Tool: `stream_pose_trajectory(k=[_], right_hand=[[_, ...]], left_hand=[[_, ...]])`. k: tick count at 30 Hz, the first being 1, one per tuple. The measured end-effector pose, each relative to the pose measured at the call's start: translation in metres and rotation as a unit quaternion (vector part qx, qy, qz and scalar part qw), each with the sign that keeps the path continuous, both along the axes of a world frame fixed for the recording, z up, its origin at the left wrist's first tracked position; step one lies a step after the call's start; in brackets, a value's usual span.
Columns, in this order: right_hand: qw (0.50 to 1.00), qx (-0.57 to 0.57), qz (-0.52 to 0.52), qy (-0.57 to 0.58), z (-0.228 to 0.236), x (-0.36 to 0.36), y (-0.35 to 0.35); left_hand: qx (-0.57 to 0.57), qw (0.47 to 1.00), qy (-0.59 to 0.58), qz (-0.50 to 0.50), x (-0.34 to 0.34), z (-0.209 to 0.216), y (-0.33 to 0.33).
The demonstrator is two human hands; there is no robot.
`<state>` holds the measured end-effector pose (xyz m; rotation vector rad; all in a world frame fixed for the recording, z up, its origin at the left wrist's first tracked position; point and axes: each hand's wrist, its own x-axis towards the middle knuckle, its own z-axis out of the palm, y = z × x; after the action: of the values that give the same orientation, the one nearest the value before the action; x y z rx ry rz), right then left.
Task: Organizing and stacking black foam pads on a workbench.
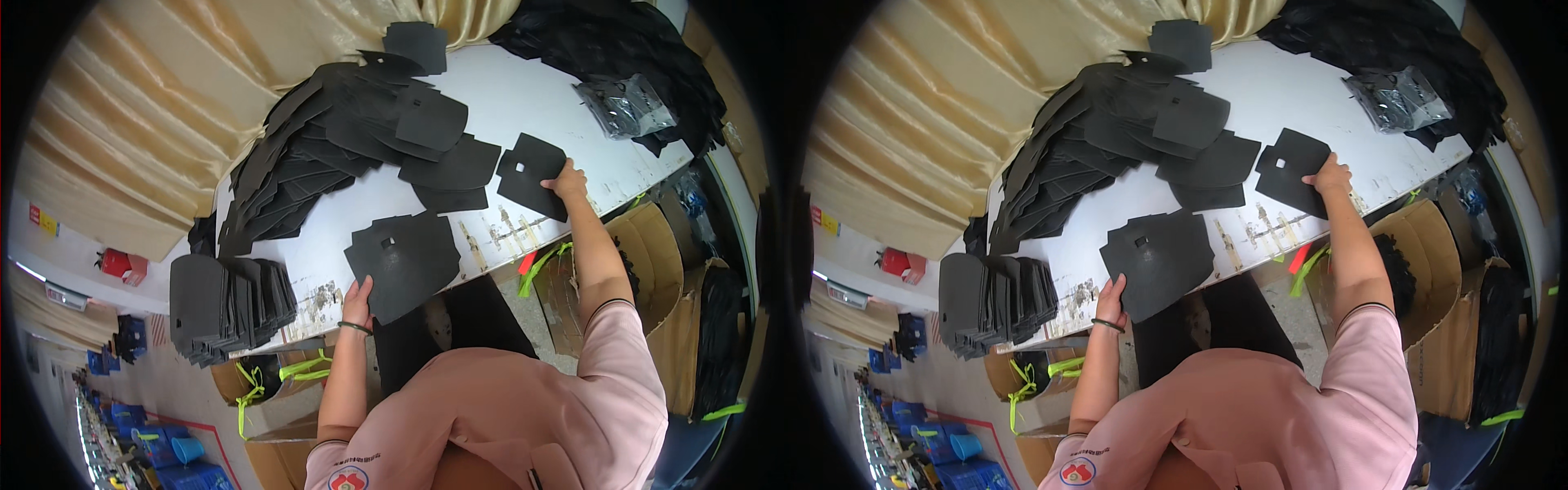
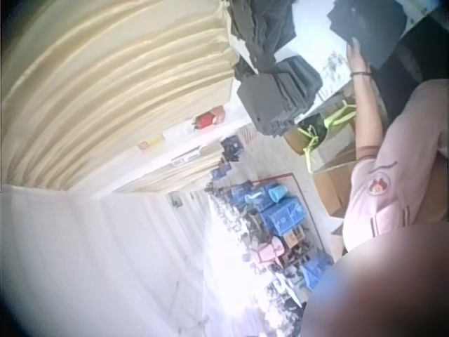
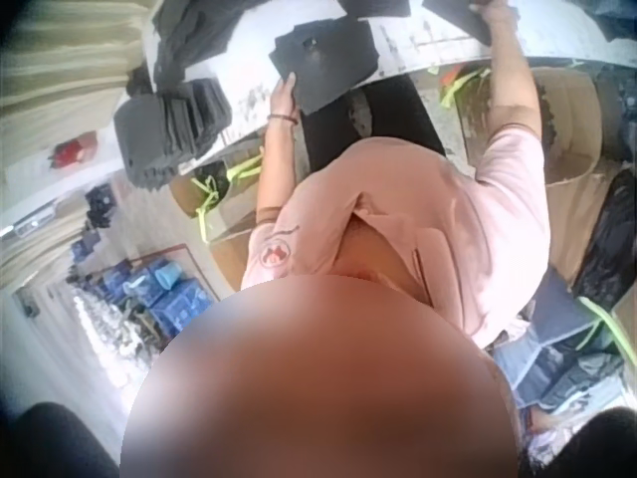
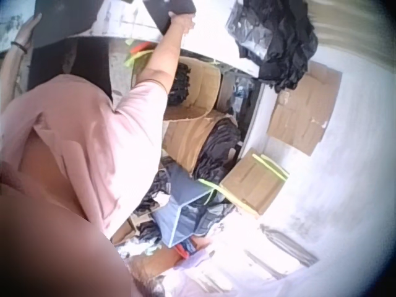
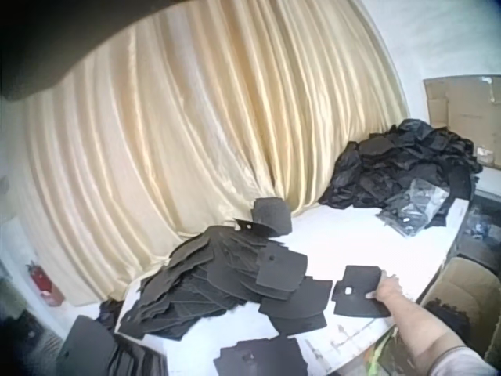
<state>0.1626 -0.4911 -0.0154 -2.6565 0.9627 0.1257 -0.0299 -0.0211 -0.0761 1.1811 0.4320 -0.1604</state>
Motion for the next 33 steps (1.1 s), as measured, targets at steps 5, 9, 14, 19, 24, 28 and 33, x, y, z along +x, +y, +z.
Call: stream_pose_trajectory(k=[5, 9, 14, 19, 24, 28, 33], right_hand=[[0.985, 0.134, -0.055, -0.089, -0.048, 0.021, -0.055], [0.906, 0.367, -0.056, -0.201, -0.075, 0.020, -0.092], [0.757, 0.509, 0.042, -0.408, 0.011, -0.017, -0.040], [0.658, 0.540, 0.118, -0.511, 0.114, -0.049, 0.031], [0.610, 0.742, 0.077, -0.266, 0.080, -0.096, 0.142], [0.572, 0.809, 0.094, -0.102, 0.000, -0.150, 0.224], [0.621, 0.773, 0.124, 0.024, -0.046, -0.155, 0.242]], left_hand=[[0.018, 0.998, 0.001, 0.056, 0.004, -0.006, -0.005], [0.017, 0.998, 0.025, 0.061, 0.006, -0.010, -0.005], [0.054, 0.996, 0.052, 0.054, -0.001, 0.014, -0.007], [-0.025, 0.998, -0.011, 0.053, 0.000, 0.004, -0.010], [-0.015, 0.994, -0.082, 0.077, 0.002, 0.007, -0.026], [-0.067, 0.984, -0.122, 0.109, 0.005, 0.006, -0.031], [-0.138, 0.986, -0.048, 0.079, 0.003, 0.022, -0.017]])
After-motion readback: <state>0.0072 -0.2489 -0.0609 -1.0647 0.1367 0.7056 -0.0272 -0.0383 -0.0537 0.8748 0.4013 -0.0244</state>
